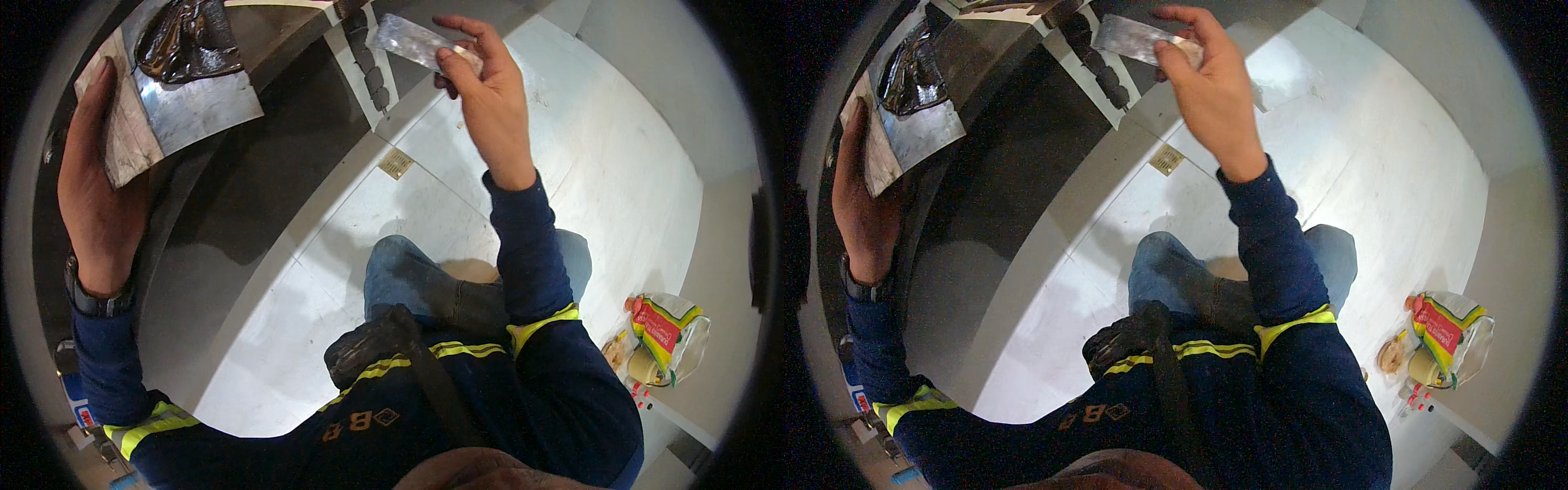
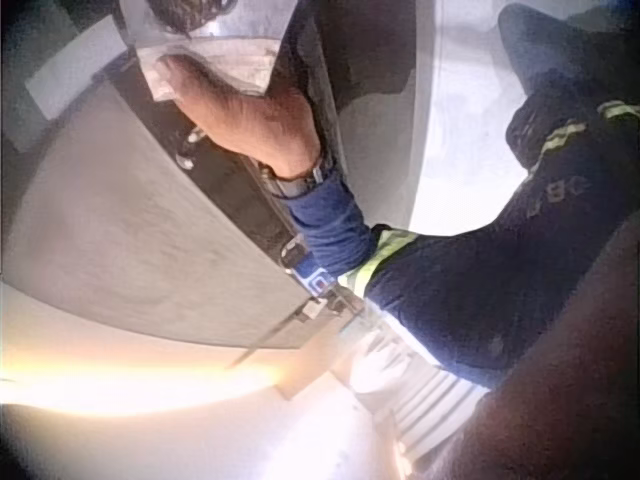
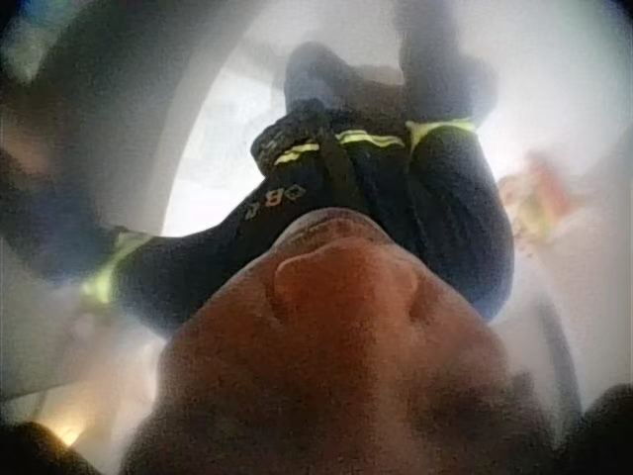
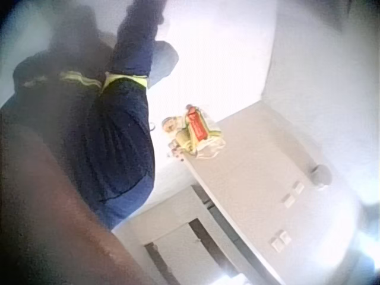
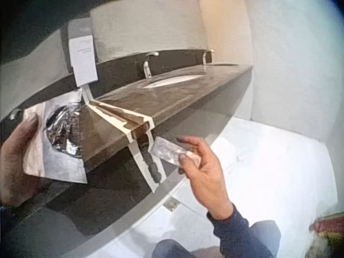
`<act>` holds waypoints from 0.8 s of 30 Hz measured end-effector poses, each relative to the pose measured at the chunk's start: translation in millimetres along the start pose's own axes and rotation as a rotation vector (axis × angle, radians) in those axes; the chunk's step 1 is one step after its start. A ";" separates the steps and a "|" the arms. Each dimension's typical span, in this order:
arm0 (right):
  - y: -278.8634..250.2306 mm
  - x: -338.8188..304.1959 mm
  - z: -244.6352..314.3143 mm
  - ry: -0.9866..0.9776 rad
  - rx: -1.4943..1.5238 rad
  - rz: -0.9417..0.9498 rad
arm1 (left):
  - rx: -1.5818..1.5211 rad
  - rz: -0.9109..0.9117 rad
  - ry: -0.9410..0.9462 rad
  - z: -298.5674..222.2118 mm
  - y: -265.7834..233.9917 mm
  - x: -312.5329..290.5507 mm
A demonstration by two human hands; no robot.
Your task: The person applies a dark adhesive along a seam on a bathroom countertop using a small metal spatula and a putty knife. They repeatedly scoop adhesive from the putty knife and spread it into the seam between the countertop and wall.
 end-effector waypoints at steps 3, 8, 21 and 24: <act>18.0 -6.2 9.1 0.118 -0.037 -0.054 | 0.003 0.010 -0.009 -2.4 -2.3 -1.1; 31.7 -9.6 16.8 0.109 0.088 -0.034 | -0.552 0.028 -0.180 3.2 2.4 2.3; 45.6 -7.4 -0.2 -0.257 -0.086 -0.098 | -0.617 0.086 -0.193 -16.8 -1.8 10.8; 43.5 -7.9 0.9 -0.351 -0.238 -0.037 | -0.701 0.120 -0.197 -20.3 -2.5 14.2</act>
Point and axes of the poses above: each hand's wrist, its own x-axis towards the middle knuckle, its own y-axis out of the palm, z = x × y, the point moved 1 cm from there along x, towards the middle knuckle, and after that the axes turned 2 degrees about -y, right-handed, at the moved point
